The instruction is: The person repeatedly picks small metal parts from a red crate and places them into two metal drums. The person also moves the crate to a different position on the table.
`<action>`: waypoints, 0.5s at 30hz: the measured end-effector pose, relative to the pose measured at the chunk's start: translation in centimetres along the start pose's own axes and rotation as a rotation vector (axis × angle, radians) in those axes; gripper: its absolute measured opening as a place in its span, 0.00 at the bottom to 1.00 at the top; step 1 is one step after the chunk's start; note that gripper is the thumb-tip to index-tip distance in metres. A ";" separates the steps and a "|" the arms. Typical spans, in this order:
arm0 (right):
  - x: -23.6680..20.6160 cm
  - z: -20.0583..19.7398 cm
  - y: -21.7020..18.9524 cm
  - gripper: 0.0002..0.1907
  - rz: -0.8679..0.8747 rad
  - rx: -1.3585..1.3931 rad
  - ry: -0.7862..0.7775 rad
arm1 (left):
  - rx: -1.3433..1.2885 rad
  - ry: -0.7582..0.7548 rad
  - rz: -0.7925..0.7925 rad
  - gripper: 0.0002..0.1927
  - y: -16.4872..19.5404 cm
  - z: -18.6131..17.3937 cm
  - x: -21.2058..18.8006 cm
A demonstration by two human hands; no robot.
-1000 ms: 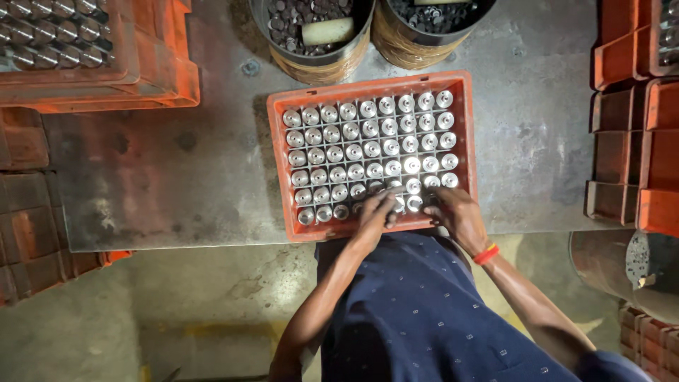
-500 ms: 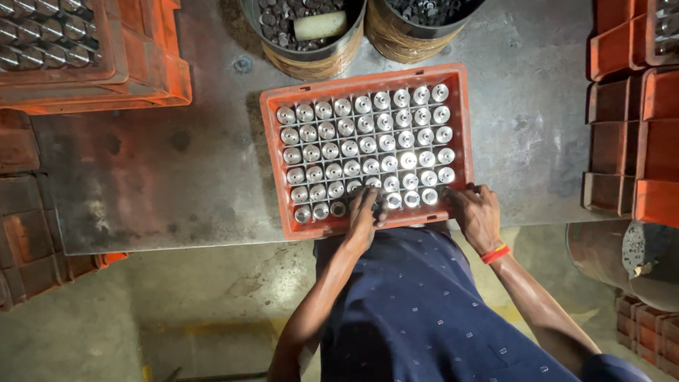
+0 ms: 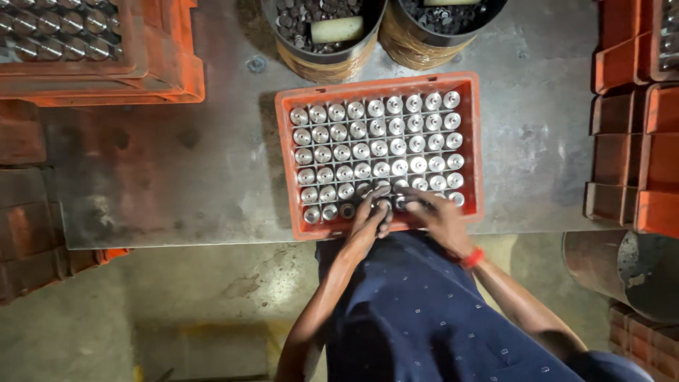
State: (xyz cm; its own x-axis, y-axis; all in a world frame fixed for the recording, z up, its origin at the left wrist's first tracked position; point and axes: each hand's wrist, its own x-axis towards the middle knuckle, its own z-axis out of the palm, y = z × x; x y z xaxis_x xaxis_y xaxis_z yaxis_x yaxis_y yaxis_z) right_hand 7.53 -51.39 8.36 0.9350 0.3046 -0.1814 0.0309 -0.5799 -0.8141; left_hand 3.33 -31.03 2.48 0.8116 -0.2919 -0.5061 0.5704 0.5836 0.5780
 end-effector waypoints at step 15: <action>9.6 15.6 -6.7 0.20 -0.485 -0.292 -0.236 | -0.316 0.551 0.493 0.09 3.1 -13.1 -7.2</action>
State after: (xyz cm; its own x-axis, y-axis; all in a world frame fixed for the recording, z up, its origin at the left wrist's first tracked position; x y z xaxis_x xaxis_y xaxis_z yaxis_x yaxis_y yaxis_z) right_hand 10.75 -32.78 3.45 0.6874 0.7257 0.0276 0.5604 -0.5060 -0.6557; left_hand -2.44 -17.15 -0.45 0.7346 0.4232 -0.5304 0.0324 0.7589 0.6504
